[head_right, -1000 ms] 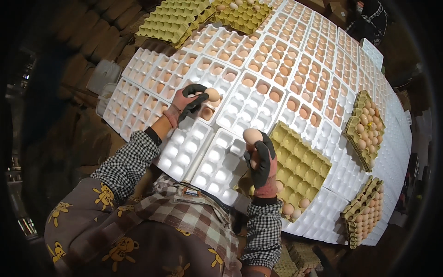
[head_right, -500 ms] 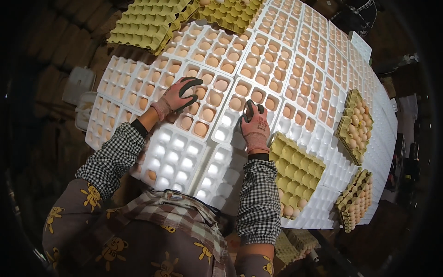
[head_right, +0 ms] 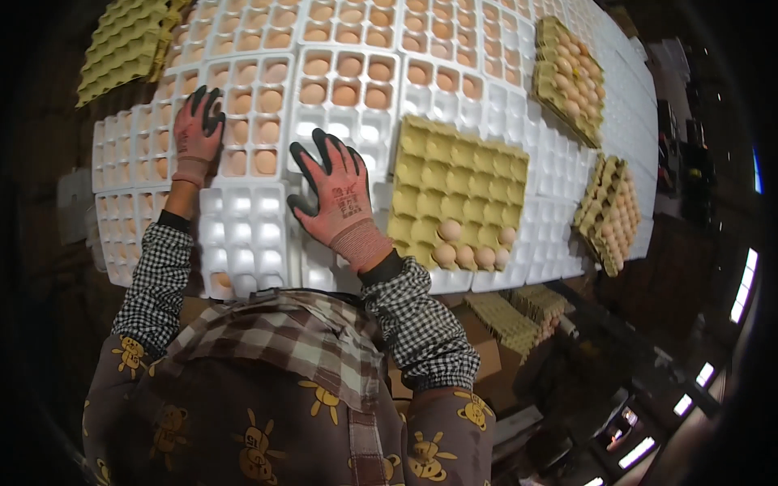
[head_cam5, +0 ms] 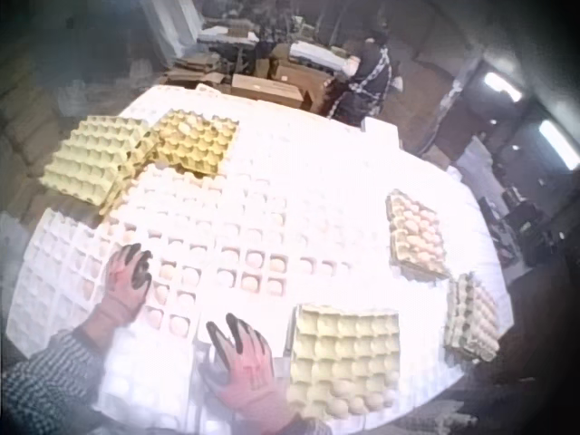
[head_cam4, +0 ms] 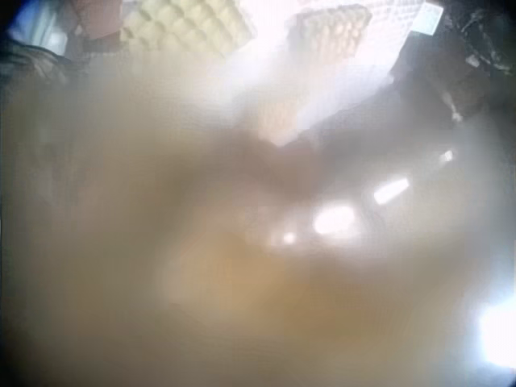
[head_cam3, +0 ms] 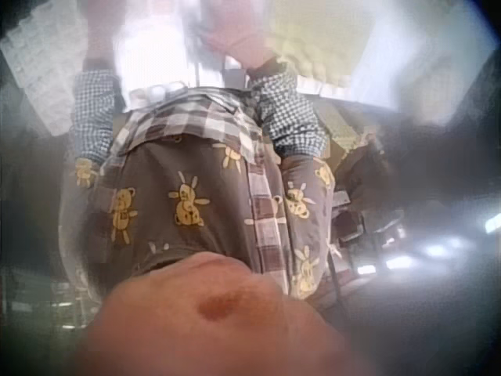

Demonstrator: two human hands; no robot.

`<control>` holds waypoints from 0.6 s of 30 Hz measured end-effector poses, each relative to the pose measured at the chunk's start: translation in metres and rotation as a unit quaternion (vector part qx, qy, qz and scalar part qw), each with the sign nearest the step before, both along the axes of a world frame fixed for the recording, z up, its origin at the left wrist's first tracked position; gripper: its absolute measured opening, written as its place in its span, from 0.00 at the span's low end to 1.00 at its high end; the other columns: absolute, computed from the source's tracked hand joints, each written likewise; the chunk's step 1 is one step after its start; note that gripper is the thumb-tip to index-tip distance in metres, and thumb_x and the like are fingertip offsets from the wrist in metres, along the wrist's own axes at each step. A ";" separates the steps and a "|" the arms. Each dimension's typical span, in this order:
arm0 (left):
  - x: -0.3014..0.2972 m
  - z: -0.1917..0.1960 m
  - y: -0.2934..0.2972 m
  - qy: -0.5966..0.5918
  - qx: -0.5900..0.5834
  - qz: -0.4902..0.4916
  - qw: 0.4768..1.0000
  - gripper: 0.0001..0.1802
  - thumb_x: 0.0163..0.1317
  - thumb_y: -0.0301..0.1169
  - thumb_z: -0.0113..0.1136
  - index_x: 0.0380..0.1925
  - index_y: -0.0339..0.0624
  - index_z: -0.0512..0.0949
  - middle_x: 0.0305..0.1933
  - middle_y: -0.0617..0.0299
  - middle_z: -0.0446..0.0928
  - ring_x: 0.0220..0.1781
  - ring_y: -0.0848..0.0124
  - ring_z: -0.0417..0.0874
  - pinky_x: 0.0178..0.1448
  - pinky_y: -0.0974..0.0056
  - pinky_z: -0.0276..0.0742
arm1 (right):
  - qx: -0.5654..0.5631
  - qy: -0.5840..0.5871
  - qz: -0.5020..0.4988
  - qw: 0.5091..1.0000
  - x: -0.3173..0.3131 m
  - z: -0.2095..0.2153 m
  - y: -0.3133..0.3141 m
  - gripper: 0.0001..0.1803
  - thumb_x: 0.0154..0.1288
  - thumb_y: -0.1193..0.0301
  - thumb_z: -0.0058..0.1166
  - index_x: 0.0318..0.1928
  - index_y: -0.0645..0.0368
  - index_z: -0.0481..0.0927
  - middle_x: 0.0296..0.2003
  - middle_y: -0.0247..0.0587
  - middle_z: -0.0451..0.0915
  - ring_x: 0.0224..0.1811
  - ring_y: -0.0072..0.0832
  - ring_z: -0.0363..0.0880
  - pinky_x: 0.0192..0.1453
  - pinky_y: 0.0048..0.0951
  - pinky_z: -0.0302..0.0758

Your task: The person transfers eggs by hand from white trays into egg flats and places the filled flats into a cardboard box.

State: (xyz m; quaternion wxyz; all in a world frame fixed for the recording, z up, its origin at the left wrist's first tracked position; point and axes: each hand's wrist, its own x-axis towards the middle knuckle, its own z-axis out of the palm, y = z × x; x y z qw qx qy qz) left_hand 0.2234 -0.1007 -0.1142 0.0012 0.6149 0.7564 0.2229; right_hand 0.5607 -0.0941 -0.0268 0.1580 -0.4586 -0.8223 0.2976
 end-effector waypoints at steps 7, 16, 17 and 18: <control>0.182 0.098 -0.045 -0.353 -0.100 -0.168 0.915 0.22 0.54 0.21 0.62 0.52 0.38 0.79 0.53 0.50 0.81 0.54 0.60 0.83 0.61 0.64 0.75 | -0.039 -0.385 -0.189 0.903 0.251 0.026 -0.068 0.34 0.45 0.71 0.70 0.57 0.47 0.76 0.53 0.43 0.73 0.59 0.45 0.70 0.63 0.45 0.69; 0.383 0.069 -0.066 -0.179 -0.134 -0.353 0.908 0.25 0.50 0.38 0.68 0.50 0.48 0.76 0.53 0.54 0.73 0.59 0.53 0.73 0.65 0.50 0.68 | -0.325 0.413 -0.329 0.784 0.323 0.022 -0.061 0.19 0.67 0.65 0.55 0.51 0.68 0.80 0.45 0.39 0.81 0.43 0.27 0.80 0.48 0.28 0.78; 0.377 0.069 -0.067 -0.307 -0.112 -0.307 0.894 0.25 0.52 0.34 0.68 0.52 0.46 0.76 0.52 0.53 0.74 0.57 0.52 0.74 0.64 0.52 0.71 | -0.368 0.530 -0.315 0.696 0.314 0.027 -0.062 0.19 0.69 0.64 0.52 0.51 0.68 0.80 0.42 0.39 0.82 0.43 0.27 0.80 0.48 0.27 0.78; 0.373 0.073 -0.065 -0.507 -0.139 -0.231 0.819 0.25 0.53 0.33 0.68 0.53 0.45 0.76 0.53 0.53 0.73 0.58 0.52 0.75 0.64 0.53 0.72 | -0.310 0.497 -0.232 0.777 0.311 0.023 -0.062 0.18 0.68 0.67 0.55 0.51 0.68 0.79 0.43 0.40 0.82 0.45 0.29 0.81 0.51 0.29 0.77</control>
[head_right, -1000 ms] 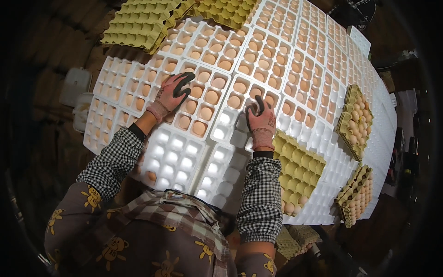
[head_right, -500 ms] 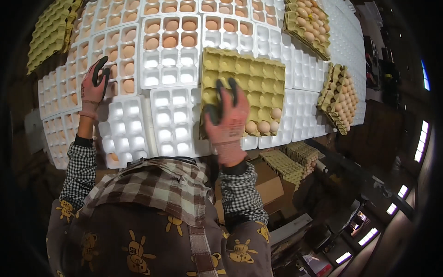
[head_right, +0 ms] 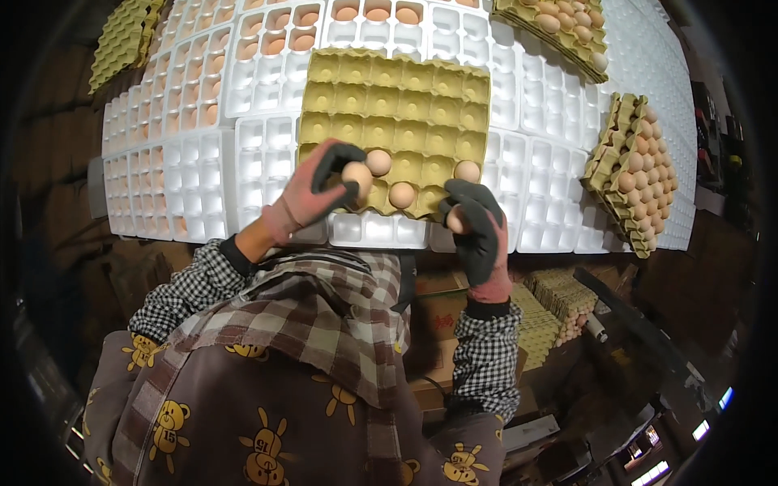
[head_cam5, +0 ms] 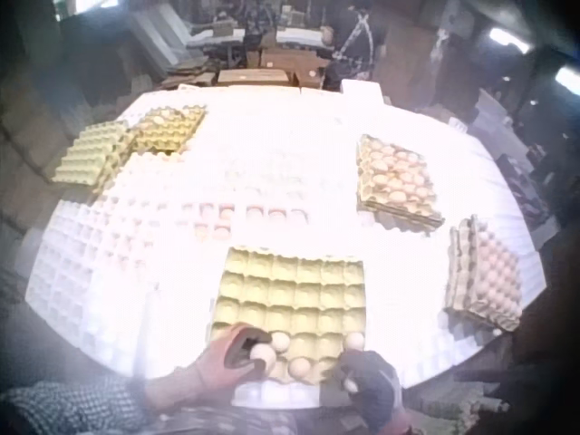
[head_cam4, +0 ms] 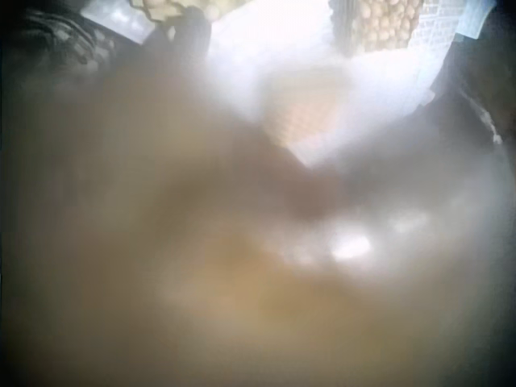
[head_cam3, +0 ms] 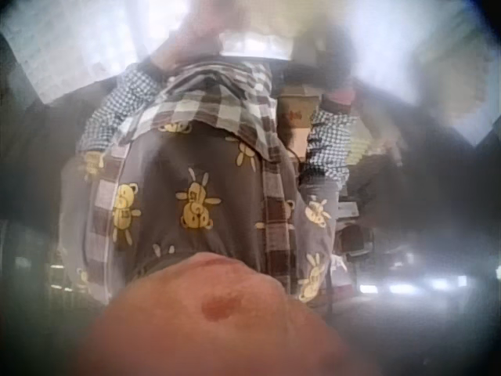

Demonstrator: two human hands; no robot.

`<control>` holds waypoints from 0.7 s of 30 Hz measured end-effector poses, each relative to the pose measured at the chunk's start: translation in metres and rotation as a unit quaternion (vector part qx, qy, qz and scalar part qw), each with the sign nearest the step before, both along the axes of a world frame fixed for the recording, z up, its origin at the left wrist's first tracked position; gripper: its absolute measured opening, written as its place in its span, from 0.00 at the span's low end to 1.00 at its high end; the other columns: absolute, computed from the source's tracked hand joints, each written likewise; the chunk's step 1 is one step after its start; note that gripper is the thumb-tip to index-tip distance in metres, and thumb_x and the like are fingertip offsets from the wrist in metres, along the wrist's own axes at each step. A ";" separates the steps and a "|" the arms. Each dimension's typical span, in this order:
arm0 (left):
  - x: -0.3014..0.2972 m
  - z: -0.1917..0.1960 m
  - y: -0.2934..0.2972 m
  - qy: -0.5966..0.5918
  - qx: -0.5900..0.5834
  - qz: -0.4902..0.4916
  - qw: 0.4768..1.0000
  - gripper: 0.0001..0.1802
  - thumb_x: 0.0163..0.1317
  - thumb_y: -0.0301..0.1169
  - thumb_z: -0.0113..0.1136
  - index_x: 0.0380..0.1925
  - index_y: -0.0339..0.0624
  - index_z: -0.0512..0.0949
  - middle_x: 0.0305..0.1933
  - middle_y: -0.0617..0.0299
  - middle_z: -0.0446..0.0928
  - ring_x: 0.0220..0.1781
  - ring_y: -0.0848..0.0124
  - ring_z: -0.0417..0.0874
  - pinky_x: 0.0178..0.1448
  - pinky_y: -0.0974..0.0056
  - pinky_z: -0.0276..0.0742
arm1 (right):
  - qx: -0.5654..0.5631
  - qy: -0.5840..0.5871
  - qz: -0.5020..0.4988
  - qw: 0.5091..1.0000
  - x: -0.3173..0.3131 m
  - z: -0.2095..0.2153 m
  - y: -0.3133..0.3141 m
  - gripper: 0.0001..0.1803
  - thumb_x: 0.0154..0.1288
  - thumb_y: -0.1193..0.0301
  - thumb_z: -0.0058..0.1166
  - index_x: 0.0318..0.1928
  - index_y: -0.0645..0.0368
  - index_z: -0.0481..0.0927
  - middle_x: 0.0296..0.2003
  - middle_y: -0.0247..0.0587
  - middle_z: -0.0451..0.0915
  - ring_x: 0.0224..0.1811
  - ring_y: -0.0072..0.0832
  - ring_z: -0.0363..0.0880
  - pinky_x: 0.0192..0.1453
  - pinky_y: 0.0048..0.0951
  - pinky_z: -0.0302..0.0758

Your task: The person transfers eggs by hand from white trays into egg flats and places the filled flats into a cardboard box.

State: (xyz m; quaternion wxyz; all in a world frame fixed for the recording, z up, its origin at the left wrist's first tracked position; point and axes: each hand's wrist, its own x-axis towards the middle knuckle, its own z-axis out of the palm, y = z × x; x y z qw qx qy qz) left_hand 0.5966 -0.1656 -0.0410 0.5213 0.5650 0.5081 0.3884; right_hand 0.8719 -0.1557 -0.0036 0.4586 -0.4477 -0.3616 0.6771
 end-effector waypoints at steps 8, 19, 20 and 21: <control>0.038 0.018 0.042 0.403 -0.002 -0.112 0.909 0.26 0.55 0.38 0.68 0.54 0.46 0.75 0.52 0.54 0.79 0.52 0.53 0.82 0.56 0.57 0.79 | 0.209 -0.369 0.189 0.885 -0.001 -0.029 0.008 0.22 0.52 0.67 0.66 0.50 0.55 0.81 0.47 0.42 0.80 0.43 0.38 0.81 0.50 0.37 0.78; 0.149 0.023 0.084 0.525 0.204 -0.227 0.794 0.10 0.52 0.41 0.64 0.31 0.52 0.85 0.49 0.52 0.75 0.44 0.57 0.84 0.41 0.55 0.81 | 0.207 -0.680 0.219 0.668 0.049 -0.028 0.013 0.37 0.37 0.64 0.78 0.54 0.41 0.81 0.56 0.43 0.72 0.52 0.43 0.79 0.53 0.38 0.79; 0.157 0.021 0.086 0.531 0.168 -0.230 0.798 0.12 0.52 0.42 0.64 0.32 0.51 0.85 0.52 0.52 0.75 0.46 0.58 0.84 0.41 0.55 0.81 | 0.218 -0.642 0.192 0.710 0.060 -0.038 0.014 0.37 0.36 0.65 0.78 0.54 0.42 0.81 0.54 0.44 0.73 0.51 0.44 0.79 0.53 0.39 0.79; 0.163 0.014 0.086 0.559 0.173 -0.236 0.776 0.13 0.54 0.40 0.64 0.36 0.48 0.86 0.54 0.50 0.75 0.47 0.56 0.83 0.39 0.55 0.81 | 0.212 -0.621 0.145 0.740 0.070 -0.043 0.010 0.34 0.40 0.68 0.78 0.53 0.48 0.81 0.52 0.44 0.75 0.49 0.41 0.80 0.52 0.38 0.79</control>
